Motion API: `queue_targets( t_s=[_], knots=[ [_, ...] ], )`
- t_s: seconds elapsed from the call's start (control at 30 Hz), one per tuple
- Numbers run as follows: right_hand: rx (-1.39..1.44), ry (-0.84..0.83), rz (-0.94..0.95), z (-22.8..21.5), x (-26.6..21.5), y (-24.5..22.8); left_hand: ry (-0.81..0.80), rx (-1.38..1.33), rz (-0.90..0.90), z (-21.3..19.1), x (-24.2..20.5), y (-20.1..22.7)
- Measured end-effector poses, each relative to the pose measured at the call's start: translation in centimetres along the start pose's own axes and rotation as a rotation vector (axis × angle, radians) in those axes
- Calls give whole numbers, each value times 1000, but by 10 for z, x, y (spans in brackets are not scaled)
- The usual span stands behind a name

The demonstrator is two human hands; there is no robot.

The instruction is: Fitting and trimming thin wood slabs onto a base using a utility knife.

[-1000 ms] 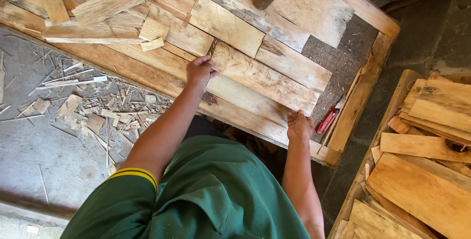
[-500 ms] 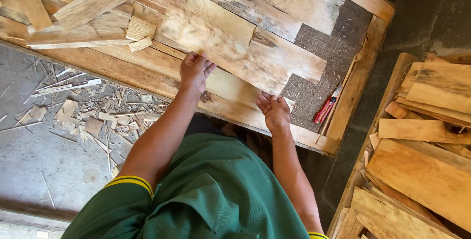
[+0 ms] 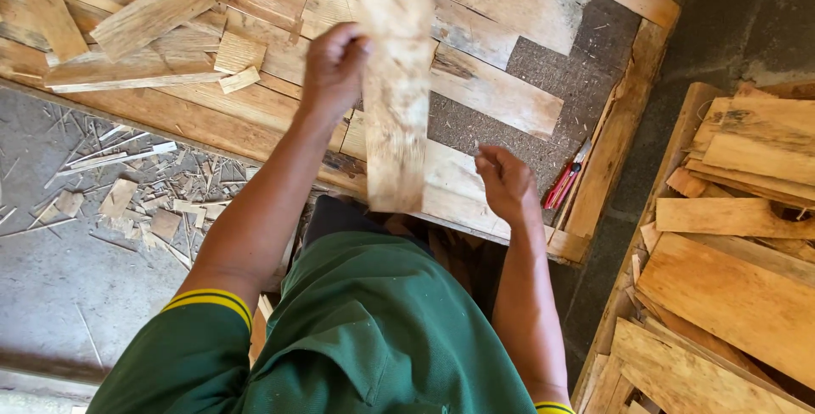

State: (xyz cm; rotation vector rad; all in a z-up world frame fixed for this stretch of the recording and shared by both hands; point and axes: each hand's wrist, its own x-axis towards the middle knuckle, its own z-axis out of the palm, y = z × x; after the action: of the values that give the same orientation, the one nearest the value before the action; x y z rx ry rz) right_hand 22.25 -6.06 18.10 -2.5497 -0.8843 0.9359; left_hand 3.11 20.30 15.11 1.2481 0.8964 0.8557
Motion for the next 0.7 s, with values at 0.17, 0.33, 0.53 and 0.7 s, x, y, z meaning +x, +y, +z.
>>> queue_targets(
  t_s=[0.17, 0.33, 0.53, 0.7],
  knots=[
    [658, 16, -505, 6, 11, -17, -394, 321, 136, 52, -5, 13],
    [941, 9, -392, 34, 24, 5, -471, 390, 296, 75, -20, 13],
    [1147, 205, -242, 42, 25, 41, -653, 631, 133, 40, -19, -13],
    [1434, 379, -62, 54, 36, 87, -640, 554, -138, -16, -16, -40]
  ],
)
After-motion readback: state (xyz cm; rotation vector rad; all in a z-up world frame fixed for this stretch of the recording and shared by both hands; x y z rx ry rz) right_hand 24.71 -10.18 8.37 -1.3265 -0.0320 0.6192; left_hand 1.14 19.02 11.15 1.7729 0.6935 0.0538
